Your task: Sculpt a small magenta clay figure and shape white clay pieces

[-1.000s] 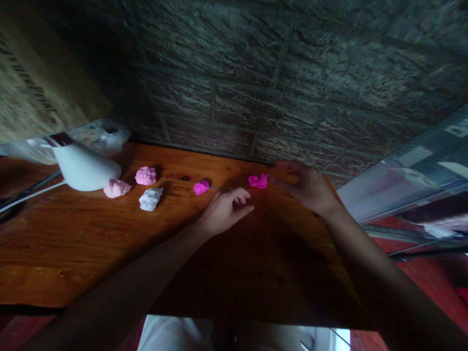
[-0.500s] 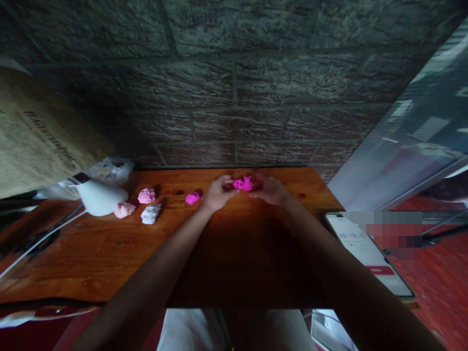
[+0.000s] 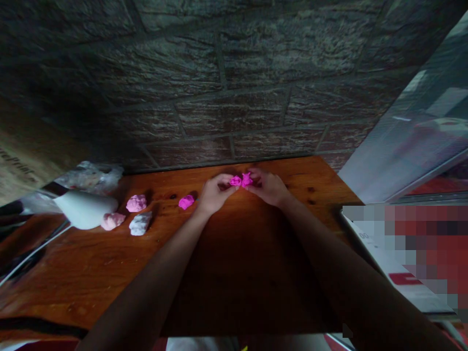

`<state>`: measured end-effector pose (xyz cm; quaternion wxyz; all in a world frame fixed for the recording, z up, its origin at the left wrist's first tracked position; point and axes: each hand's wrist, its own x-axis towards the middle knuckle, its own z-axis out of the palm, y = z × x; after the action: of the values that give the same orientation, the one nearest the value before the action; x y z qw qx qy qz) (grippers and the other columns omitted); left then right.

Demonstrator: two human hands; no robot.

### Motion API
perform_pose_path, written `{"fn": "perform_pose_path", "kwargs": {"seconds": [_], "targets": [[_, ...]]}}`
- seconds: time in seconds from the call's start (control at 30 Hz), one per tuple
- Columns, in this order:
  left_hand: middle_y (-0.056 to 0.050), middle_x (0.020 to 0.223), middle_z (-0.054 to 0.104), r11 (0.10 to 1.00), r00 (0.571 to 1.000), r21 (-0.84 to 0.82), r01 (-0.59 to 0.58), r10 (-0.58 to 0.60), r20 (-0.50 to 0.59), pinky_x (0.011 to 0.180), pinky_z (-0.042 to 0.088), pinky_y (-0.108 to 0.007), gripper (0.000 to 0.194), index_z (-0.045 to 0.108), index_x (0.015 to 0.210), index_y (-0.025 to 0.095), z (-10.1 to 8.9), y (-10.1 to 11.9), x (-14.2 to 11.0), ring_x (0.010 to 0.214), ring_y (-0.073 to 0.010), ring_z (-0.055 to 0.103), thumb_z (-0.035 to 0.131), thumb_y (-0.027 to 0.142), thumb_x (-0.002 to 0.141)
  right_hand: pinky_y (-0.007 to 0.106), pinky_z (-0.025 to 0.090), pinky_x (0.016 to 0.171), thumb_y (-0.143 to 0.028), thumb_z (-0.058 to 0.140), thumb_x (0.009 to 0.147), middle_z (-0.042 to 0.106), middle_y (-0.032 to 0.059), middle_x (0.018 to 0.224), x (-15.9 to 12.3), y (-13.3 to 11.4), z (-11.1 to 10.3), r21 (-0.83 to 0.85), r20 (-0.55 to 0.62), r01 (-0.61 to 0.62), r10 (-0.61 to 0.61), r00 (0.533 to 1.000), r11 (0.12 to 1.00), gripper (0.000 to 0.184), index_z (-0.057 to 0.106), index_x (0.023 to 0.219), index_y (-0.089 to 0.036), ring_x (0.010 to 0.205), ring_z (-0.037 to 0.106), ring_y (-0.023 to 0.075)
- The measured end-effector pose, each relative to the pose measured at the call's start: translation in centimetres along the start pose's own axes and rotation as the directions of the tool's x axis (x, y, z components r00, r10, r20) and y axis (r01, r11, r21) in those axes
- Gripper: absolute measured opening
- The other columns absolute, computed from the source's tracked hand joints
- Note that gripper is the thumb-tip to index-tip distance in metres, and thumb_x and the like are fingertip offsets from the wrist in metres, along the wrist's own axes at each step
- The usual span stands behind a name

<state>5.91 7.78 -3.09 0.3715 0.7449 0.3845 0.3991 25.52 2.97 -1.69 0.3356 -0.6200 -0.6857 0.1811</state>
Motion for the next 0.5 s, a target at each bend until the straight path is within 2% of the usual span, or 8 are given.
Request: {"fn": "perform_pose_path", "kwargs": {"seconds": [0.3,0.5], "targets": [[-0.005,0.090,0.079,0.998,0.999,0.056,-0.015,0.016,-0.030,0.075,0.053,-0.029,0.023,0.072,0.095,0.017,0.37,0.54,-0.33,0.081,-0.0183,0.072,0.079,0.025,0.074,0.031,0.057,0.082,-0.022,0.071,0.084,0.080,0.0017,0.106,-0.37,-0.27,-0.14,-0.044,-0.001,0.027,-0.027,1.000,0.999,0.043,0.063,0.126,-0.023,0.087,0.076,0.0192],[-0.005,0.089,0.078,0.998,1.000,0.059,-0.014,0.015,-0.026,0.074,0.053,-0.029,0.029,0.071,0.097,0.016,0.29,0.39,-0.38,0.080,-0.0182,0.071,0.081,0.025,0.071,0.030,0.057,0.084,-0.019,0.072,0.081,0.079,0.0008,0.109,-0.47,-0.43,-0.27,-0.002,0.007,0.008,-0.008,1.000,1.000,0.045,0.064,0.125,-0.024,0.089,0.076,0.0180]]}}
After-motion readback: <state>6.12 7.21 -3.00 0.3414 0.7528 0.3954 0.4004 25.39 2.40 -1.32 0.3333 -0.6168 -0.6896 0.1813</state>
